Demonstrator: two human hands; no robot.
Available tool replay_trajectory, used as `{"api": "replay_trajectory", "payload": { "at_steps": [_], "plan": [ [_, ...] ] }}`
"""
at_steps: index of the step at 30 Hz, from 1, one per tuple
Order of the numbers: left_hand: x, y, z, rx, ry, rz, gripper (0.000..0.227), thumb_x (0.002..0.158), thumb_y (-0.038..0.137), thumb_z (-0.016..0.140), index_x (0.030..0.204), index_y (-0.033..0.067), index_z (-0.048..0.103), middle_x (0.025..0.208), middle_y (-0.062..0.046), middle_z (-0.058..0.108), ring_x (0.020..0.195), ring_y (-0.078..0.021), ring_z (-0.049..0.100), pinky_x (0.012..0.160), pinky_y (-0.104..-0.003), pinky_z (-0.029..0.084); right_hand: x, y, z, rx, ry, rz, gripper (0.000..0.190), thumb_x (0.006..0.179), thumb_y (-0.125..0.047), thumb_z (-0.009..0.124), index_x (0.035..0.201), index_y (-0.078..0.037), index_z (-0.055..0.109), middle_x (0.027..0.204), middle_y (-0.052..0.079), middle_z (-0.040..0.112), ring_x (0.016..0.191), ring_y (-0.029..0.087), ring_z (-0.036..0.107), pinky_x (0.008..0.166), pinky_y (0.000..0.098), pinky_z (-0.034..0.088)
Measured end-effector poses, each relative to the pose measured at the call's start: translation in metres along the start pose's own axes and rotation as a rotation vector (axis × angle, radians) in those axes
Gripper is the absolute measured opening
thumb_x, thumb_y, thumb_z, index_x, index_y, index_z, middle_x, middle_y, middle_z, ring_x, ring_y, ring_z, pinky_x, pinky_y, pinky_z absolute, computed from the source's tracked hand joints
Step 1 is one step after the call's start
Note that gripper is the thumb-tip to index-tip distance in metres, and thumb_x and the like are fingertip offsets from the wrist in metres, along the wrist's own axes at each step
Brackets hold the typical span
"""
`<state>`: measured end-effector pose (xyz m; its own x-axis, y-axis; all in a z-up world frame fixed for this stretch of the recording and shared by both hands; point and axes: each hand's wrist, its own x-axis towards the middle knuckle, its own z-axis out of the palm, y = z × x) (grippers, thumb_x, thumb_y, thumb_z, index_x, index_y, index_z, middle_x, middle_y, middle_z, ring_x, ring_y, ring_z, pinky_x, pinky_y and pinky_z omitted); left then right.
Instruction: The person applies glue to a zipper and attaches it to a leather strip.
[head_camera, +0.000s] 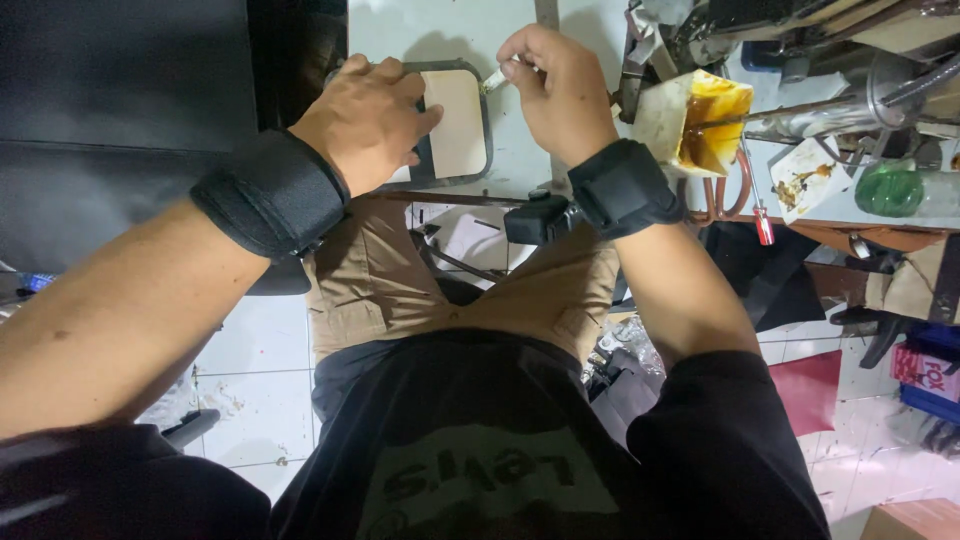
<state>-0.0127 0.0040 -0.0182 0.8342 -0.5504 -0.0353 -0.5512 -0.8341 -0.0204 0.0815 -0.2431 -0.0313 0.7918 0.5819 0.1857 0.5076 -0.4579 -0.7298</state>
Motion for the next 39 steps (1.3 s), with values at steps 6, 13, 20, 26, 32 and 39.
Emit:
{"api": "replay_trajectory", "payload": {
  "at_steps": [6,13,20,26,32,39],
  "plan": [
    [-0.003,-0.001,0.000,0.001,0.060,0.022,0.060,0.080,0.037,0.079,0.135,0.0146,0.069,0.113,-0.006,0.065,0.115,-0.0232,0.058,0.095,-0.040,0.045,0.003,0.016,0.006,-0.073,-0.009,-0.091,0.010,0.103,0.006,0.064,0.108,-0.003,0.067,0.093,0.008,0.073,0.082,0.018,0.072,0.070,0.0298,0.053],
    [-0.003,0.000,0.008,0.062,0.086,0.028,0.061,0.080,0.037,0.080,0.136,0.0150,0.069,0.115,-0.006,0.066,0.116,-0.0236,0.059,0.096,-0.040,0.045,0.004,0.025,0.012,-0.161,-0.008,-0.162,0.008,0.105,0.003,0.067,0.107,-0.004,0.066,0.093,0.010,0.072,0.082,0.021,0.071,0.071,0.0319,0.054],
    [-0.003,0.001,0.013,0.075,0.088,0.000,0.061,0.082,0.039,0.079,0.138,0.0159,0.069,0.119,-0.007,0.067,0.119,-0.0241,0.058,0.100,-0.041,0.045,-0.018,0.006,0.008,-0.197,-0.070,-0.145,0.014,0.104,0.003,0.063,0.112,-0.007,0.066,0.095,0.009,0.073,0.083,0.021,0.073,0.071,0.0338,0.055],
    [-0.003,0.001,0.008,0.121,0.081,0.014,0.063,0.083,0.041,0.079,0.140,0.0166,0.068,0.119,-0.005,0.066,0.118,-0.0231,0.058,0.098,-0.040,0.045,-0.050,-0.027,0.008,-0.240,-0.102,-0.091,0.006,0.106,-0.003,0.065,0.111,-0.007,0.066,0.092,0.011,0.072,0.079,0.027,0.072,0.068,0.0382,0.051],
    [-0.001,0.002,0.013,0.184,0.064,0.015,0.063,0.083,0.044,0.077,0.140,0.0178,0.067,0.120,-0.004,0.066,0.117,-0.0228,0.058,0.098,-0.039,0.045,-0.070,-0.041,0.012,-0.237,-0.061,-0.138,0.010,0.105,-0.005,0.062,0.114,-0.007,0.066,0.100,0.011,0.073,0.084,0.027,0.073,0.071,0.0363,0.054],
    [-0.001,0.001,0.010,0.138,0.044,0.010,0.063,0.083,0.041,0.077,0.140,0.0164,0.067,0.119,-0.005,0.065,0.120,-0.0229,0.057,0.097,-0.038,0.045,-0.067,-0.031,0.016,-0.165,-0.045,0.042,0.009,0.106,-0.009,0.062,0.114,-0.007,0.068,0.096,0.010,0.075,0.074,0.023,0.073,0.067,0.0351,0.054]
  ]
}}
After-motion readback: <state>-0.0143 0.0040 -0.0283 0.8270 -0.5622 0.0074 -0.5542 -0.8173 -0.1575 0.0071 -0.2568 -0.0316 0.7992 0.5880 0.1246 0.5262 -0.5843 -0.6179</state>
